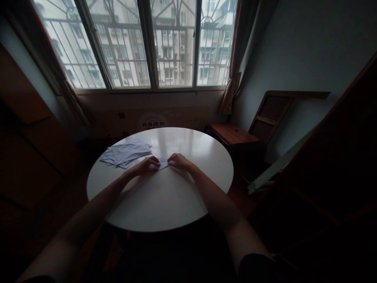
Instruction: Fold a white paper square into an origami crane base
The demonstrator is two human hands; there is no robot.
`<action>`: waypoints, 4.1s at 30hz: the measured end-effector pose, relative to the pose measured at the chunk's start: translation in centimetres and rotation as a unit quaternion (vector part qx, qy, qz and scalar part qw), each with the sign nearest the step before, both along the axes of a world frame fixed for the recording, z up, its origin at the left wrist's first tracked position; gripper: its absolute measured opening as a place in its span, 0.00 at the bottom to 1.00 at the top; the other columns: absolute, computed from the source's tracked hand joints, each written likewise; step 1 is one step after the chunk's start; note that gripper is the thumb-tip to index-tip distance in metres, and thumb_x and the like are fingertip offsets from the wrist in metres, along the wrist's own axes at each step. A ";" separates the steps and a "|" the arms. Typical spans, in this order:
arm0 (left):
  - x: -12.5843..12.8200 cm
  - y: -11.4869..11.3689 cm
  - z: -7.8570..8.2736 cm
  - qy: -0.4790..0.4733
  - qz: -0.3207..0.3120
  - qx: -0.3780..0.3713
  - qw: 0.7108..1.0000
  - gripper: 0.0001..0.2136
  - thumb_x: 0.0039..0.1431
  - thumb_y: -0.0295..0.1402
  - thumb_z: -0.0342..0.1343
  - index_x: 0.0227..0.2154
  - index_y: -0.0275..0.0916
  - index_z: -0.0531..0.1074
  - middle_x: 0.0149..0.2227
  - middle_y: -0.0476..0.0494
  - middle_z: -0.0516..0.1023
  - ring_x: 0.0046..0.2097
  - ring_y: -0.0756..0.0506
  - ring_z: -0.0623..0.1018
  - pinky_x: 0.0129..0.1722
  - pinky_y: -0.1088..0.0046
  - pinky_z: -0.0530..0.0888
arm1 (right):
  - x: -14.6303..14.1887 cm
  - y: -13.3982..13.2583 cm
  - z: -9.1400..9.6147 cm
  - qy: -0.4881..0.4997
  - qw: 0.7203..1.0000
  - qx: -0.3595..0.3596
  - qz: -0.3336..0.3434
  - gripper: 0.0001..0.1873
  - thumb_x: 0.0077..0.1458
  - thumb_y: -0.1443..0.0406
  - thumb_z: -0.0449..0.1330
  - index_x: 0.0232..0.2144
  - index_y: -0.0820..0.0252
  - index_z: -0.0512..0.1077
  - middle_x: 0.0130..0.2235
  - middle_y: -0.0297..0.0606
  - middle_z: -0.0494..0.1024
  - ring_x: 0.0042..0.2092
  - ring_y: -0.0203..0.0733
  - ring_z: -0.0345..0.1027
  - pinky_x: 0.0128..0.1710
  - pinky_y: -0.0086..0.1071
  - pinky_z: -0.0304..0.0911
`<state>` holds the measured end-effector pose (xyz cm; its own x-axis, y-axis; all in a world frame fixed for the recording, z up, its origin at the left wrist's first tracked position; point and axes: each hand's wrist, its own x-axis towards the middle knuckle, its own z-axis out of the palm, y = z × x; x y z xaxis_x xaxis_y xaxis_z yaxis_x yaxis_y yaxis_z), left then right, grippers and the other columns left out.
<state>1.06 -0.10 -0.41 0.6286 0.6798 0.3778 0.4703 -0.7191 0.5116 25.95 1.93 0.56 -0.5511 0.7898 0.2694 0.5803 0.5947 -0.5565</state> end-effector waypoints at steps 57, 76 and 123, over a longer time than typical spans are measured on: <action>0.4 -0.6 0.6 0.019 0.053 0.016 0.998 0.28 0.51 0.32 0.62 0.56 0.40 0.65 0.36 0.48 0.79 0.39 0.46 0.78 0.46 0.69 0.72 | -0.4 0.3 0.0 0.136 0.989 -0.044 0.028 0.21 0.46 0.66 0.65 0.45 0.64 0.76 0.33 0.38 0.77 0.34 0.36 0.70 0.36 0.31 0.65; 1.1 -1.7 1.7 -0.009 0.017 -0.008 1.000 0.11 0.56 0.35 0.56 0.23 0.35 0.72 0.24 0.48 0.73 0.28 0.51 0.69 0.30 0.77 0.67 | -1.3 -1.4 0.4 0.140 0.970 -0.183 0.080 0.12 0.41 0.62 0.64 0.27 0.67 0.75 0.22 0.29 0.69 0.26 0.31 0.60 0.26 0.25 0.53; 0.1 -0.7 0.9 0.022 0.031 -0.009 0.999 0.26 0.56 0.31 0.57 0.58 0.40 0.63 0.30 0.51 0.76 0.30 0.51 0.74 0.36 0.76 0.70 | -0.8 -1.1 0.9 0.026 0.994 -0.090 -0.057 0.10 0.47 0.63 0.58 0.22 0.66 0.72 0.20 0.29 0.65 0.26 0.31 0.58 0.25 0.26 0.49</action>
<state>1.19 -0.75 0.51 0.6003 0.7250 0.3378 0.5360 -0.6781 0.5028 25.20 0.83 1.50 -0.4441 0.8845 0.1431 0.6063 0.4143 -0.6788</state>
